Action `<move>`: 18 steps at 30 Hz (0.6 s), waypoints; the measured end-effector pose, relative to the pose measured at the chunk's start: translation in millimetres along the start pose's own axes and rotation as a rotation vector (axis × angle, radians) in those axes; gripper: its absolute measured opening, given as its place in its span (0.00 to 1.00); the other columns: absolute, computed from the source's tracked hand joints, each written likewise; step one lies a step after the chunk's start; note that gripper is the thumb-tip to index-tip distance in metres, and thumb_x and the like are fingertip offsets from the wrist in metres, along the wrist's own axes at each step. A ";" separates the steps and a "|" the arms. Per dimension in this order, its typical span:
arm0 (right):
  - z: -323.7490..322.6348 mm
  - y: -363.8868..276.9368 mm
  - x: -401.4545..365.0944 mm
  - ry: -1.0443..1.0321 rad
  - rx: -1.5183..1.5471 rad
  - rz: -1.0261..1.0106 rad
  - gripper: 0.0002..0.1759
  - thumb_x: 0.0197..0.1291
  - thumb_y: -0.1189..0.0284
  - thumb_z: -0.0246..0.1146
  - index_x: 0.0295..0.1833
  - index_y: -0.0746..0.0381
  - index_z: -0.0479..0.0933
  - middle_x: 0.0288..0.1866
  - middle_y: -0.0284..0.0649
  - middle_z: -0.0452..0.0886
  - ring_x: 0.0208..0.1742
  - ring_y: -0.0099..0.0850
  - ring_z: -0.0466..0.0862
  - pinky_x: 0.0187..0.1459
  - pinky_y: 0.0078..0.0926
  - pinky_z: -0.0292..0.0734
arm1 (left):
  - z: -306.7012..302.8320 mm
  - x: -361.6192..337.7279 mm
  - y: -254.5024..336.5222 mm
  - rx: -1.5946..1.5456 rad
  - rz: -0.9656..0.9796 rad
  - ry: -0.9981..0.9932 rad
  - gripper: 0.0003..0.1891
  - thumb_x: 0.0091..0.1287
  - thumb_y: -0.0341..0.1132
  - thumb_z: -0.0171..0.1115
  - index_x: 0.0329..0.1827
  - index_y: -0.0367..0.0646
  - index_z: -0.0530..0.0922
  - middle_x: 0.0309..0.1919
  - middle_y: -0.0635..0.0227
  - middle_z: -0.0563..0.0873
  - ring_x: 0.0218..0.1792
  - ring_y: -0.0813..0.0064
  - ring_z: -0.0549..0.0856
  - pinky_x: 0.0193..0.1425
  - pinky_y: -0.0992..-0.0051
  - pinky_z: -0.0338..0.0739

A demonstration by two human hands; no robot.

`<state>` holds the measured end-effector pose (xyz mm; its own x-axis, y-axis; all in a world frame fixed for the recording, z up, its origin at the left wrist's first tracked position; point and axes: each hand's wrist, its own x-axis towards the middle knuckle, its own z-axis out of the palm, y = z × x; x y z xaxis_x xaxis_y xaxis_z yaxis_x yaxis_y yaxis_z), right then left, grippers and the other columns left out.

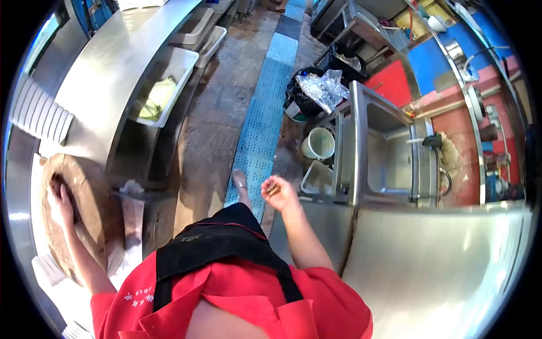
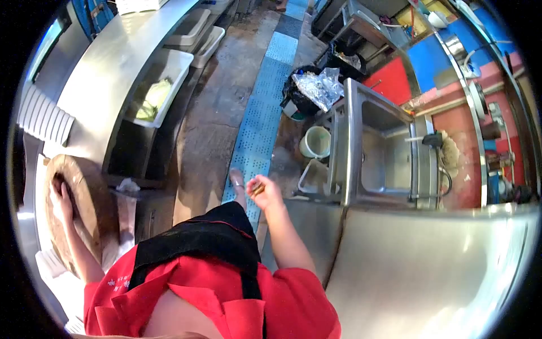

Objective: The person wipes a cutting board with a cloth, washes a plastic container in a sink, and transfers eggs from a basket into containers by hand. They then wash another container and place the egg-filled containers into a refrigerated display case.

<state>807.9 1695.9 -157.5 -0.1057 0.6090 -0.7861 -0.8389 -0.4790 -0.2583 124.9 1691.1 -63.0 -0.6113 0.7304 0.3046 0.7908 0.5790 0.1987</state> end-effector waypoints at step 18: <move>96.9 -409.6 287.4 0.413 -0.553 -0.518 0.22 0.63 0.54 0.51 0.56 0.55 0.67 0.57 0.43 0.71 0.50 0.39 0.74 0.41 0.45 0.73 | -4.9 -43.6 -10.6 -0.242 -0.541 0.020 0.33 0.59 0.31 0.50 0.70 0.44 0.53 0.60 0.53 0.70 0.59 0.63 0.72 0.64 0.69 0.64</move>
<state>1069.4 2128.4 -223.2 0.5110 0.6082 -0.6074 -0.3358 -0.5093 -0.7924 143.3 1651.4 -73.8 -0.9308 0.3461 0.1174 0.3526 0.7664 0.5369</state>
